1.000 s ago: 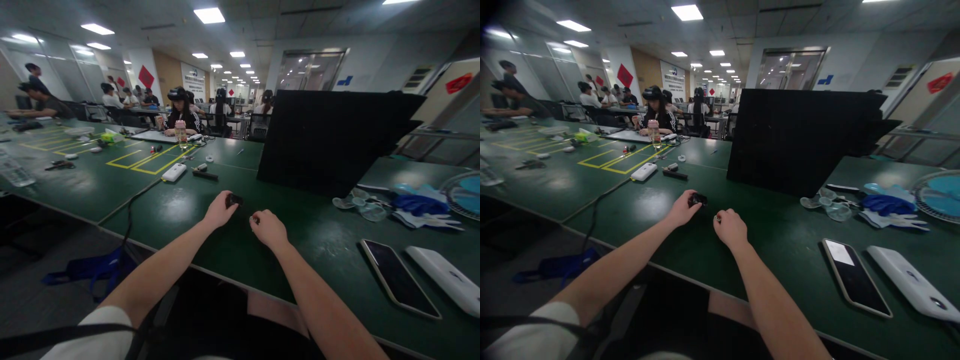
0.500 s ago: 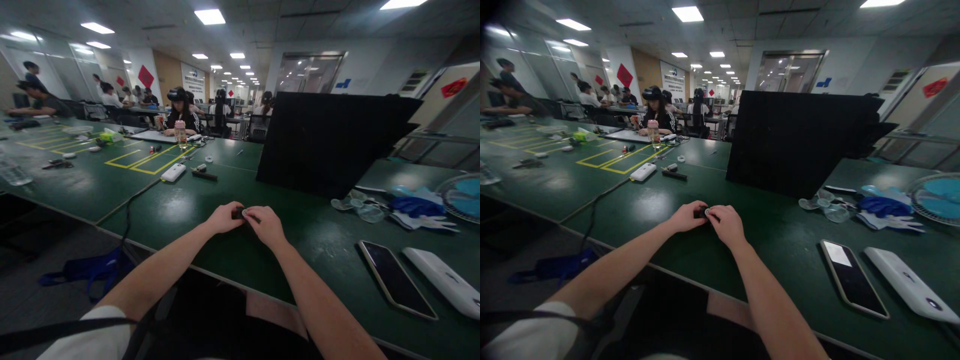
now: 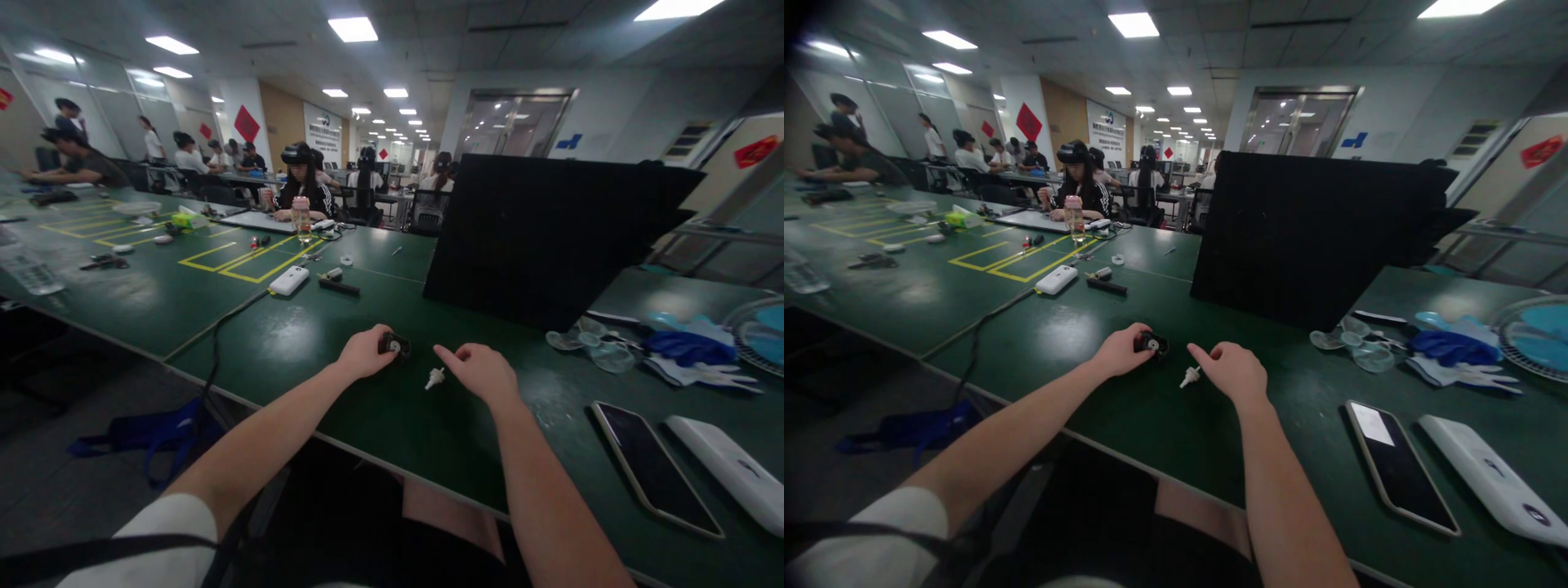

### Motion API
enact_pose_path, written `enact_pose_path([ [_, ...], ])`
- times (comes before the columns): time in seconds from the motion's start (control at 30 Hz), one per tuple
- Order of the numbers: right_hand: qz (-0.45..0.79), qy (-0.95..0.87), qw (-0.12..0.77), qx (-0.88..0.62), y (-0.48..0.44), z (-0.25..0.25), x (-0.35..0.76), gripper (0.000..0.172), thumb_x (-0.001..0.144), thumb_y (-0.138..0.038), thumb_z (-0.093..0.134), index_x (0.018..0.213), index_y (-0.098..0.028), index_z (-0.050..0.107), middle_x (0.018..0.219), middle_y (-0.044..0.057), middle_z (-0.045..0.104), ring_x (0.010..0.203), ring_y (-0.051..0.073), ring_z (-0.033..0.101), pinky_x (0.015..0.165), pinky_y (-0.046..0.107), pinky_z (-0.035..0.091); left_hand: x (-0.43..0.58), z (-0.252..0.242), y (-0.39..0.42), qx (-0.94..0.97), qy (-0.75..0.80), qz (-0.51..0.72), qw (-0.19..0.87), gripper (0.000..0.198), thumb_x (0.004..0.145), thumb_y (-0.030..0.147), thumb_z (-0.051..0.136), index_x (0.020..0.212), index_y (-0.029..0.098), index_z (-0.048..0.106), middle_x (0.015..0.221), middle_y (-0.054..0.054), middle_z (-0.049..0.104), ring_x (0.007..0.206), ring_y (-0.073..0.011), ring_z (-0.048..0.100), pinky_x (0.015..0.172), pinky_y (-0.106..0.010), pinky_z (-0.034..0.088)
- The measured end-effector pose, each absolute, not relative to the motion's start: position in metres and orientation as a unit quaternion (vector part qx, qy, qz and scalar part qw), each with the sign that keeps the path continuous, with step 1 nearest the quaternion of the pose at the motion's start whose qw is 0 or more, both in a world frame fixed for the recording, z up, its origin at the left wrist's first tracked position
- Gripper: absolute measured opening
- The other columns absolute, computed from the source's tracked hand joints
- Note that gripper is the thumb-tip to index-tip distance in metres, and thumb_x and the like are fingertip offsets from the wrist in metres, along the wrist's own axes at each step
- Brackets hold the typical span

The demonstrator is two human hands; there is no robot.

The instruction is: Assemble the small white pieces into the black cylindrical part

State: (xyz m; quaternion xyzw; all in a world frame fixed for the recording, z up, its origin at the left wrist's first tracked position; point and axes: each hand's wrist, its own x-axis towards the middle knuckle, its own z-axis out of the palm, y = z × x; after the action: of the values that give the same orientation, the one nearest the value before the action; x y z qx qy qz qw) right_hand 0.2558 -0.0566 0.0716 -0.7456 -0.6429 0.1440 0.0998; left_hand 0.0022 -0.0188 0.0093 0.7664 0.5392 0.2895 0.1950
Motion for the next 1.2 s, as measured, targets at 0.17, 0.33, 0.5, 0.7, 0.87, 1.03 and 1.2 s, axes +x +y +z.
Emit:
enact_pose_path([
  [0.17, 0.187, -0.713, 0.041, -0.675, -0.057, 0.053, 0.246, 0.046, 0.077, -0.06, 0.071, 0.107, -0.024, 0.071, 0.099, 0.006, 0.073, 0.085, 0.023, 0.068, 0.063, 0.03, 0.049, 0.0, 0.009, -0.017, 0.759, 0.553, 0.294, 0.178, 0.047, 0.086, 0.041, 0.067, 0.129, 0.027, 0.056, 0.112, -0.005, 0.073, 0.099, -0.0231, 0.07, 0.08, -0.032, 0.053],
  [0.33, 0.196, -0.743, 0.14, -0.625, -0.059, 0.04, 0.23, 0.054, 0.084, -0.032, 0.068, 0.136, -0.027, 0.055, 0.105, 0.003, 0.074, 0.085, 0.019, 0.068, 0.065, 0.029, 0.05, 0.003, 0.008, -0.016, 0.777, 0.532, 0.288, 0.172, 0.047, 0.084, 0.037, 0.068, 0.128, 0.026, 0.056, 0.114, -0.004, 0.073, 0.102, -0.0219, 0.069, 0.087, -0.032, 0.053],
  [0.5, 0.202, -0.742, 0.229, -0.597, -0.059, 0.036, 0.228, 0.029, 0.09, -0.034, 0.062, 0.117, -0.025, 0.067, 0.1, 0.003, 0.073, 0.083, 0.019, 0.067, 0.068, 0.03, 0.052, 0.004, 0.006, -0.016, 0.789, 0.512, 0.296, 0.169, 0.048, 0.082, 0.036, 0.069, 0.127, 0.026, 0.056, 0.114, -0.004, 0.073, 0.1, -0.0217, 0.07, 0.085, -0.032, 0.054],
  [0.7, 0.157, -0.766, 0.3, -0.546, -0.063, 0.042, 0.23, 0.023, 0.094, -0.035, 0.056, 0.107, -0.024, 0.071, 0.098, 0.004, 0.072, 0.079, 0.019, 0.065, 0.068, 0.034, 0.053, 0.003, 0.005, -0.016, 0.795, 0.5, 0.3, 0.17, 0.047, 0.082, 0.036, 0.069, 0.126, 0.026, 0.057, 0.107, -0.004, 0.073, 0.095, -0.0216, 0.07, 0.082, -0.033, 0.055],
  [0.87, 0.137, -0.768, 0.311, -0.543, -0.063, 0.042, 0.227, 0.024, 0.097, -0.037, 0.053, 0.105, -0.024, 0.071, 0.098, 0.005, 0.071, 0.08, 0.02, 0.064, 0.069, 0.034, 0.052, 0.003, 0.006, -0.018, 0.801, 0.471, 0.301, 0.214, 0.049, 0.079, 0.038, 0.072, 0.126, 0.027, 0.058, 0.105, -0.002, 0.074, 0.093, -0.0203, 0.071, 0.083, -0.033, 0.056],
  [1.03, 0.155, -0.769, 0.249, -0.567, -0.06, 0.036, 0.222, 0.024, 0.095, -0.041, 0.055, 0.101, -0.026, 0.073, 0.095, 0.003, 0.072, 0.081, 0.019, 0.065, 0.069, 0.031, 0.049, 0.006, 0.009, -0.022, 0.8, 0.452, 0.299, 0.256, 0.048, 0.076, 0.037, 0.075, 0.122, 0.028, 0.062, 0.101, 0.0, 0.075, 0.092, -0.0188, 0.071, 0.085, -0.032, 0.056],
  [1.2, 0.159, -0.706, 0.261, -0.639, -0.058, 0.044, 0.229, 0.048, 0.095, -0.064, 0.046, 0.094, -0.023, 0.072, 0.085, 0.005, 0.072, 0.073, 0.019, 0.064, 0.062, 0.03, 0.047, 0.007, 0.013, -0.025, 0.794, 0.463, 0.289, 0.266, 0.05, 0.076, 0.035, 0.076, 0.124, 0.027, 0.061, 0.105, -0.002, 0.075, 0.095, -0.0203, 0.071, 0.088, -0.034, 0.056],
])
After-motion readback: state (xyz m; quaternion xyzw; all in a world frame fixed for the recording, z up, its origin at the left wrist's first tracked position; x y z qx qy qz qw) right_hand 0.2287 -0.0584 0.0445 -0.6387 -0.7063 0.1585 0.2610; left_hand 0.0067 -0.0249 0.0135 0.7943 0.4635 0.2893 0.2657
